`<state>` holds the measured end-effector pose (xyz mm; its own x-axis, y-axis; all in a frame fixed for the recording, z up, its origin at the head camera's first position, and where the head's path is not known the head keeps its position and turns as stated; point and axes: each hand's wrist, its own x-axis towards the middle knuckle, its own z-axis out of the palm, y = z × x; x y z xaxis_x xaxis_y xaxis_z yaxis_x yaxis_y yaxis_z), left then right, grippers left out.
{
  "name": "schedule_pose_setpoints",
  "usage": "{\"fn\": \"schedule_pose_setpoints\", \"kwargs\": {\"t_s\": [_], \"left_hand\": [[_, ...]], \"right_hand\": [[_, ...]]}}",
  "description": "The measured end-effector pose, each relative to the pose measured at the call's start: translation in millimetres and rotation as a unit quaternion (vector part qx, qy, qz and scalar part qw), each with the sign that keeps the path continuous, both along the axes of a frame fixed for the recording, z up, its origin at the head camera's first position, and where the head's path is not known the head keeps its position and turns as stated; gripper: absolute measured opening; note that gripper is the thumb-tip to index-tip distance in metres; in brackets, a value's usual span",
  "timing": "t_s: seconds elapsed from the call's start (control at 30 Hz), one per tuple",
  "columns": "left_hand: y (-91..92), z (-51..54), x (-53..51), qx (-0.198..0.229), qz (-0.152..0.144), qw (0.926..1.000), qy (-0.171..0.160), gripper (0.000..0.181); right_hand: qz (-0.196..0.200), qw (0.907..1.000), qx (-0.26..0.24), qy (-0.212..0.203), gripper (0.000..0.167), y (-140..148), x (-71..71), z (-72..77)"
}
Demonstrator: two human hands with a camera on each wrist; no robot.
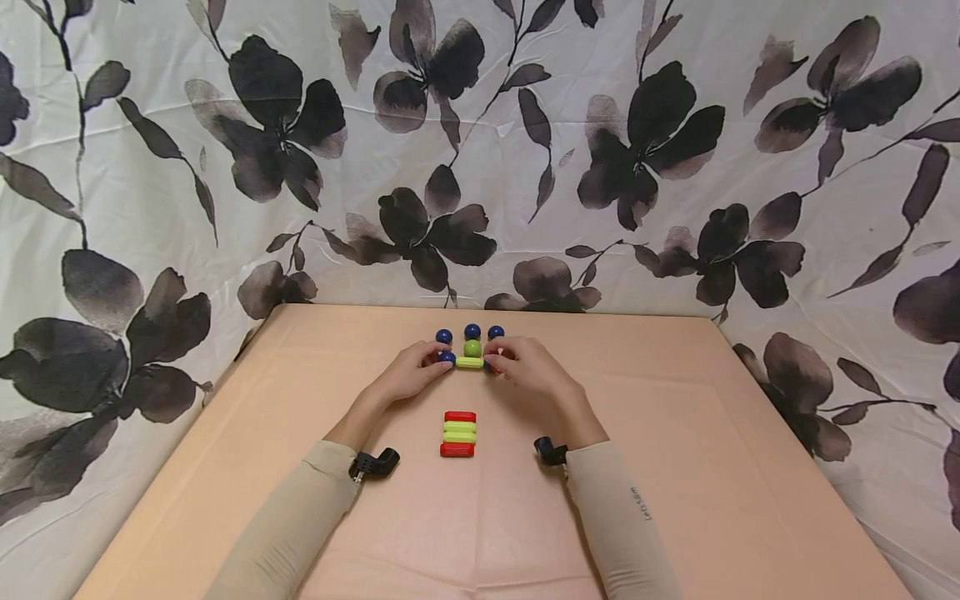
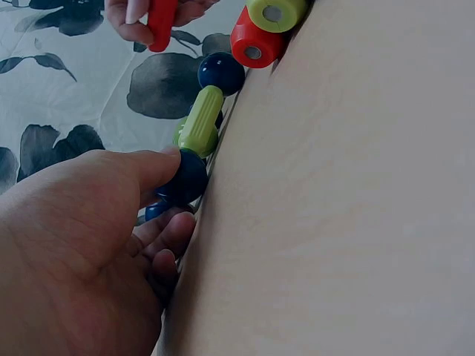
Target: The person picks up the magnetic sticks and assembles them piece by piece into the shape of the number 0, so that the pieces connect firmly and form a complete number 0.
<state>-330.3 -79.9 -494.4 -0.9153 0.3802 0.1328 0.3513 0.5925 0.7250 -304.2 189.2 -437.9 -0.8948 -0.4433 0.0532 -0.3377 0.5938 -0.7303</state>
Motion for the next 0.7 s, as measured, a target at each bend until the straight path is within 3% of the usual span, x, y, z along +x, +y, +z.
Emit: {"fn": "schedule_pose_setpoints", "kwargs": {"t_s": [0.23,0.4,0.7], "left_hand": [[-0.6,0.3,0.0,-0.001,-0.003,1.0000,0.001,0.042],[0.0,0.0,-0.4,0.000,0.001,1.0000,-0.003,0.041],[-0.4,0.6,-0.2,-0.003,0.000,1.0000,-0.006,0.041]], "right_hand": [[0.028,0.9988,0.031,-0.026,0.008,6.3,-4.2,-9.2],[0.063,0.9955,0.039,-0.058,0.010,7.1,-6.7,-14.9],[0.067,0.9945,0.041,-0.069,0.010,4.5,-9.9,-22.8]]}}
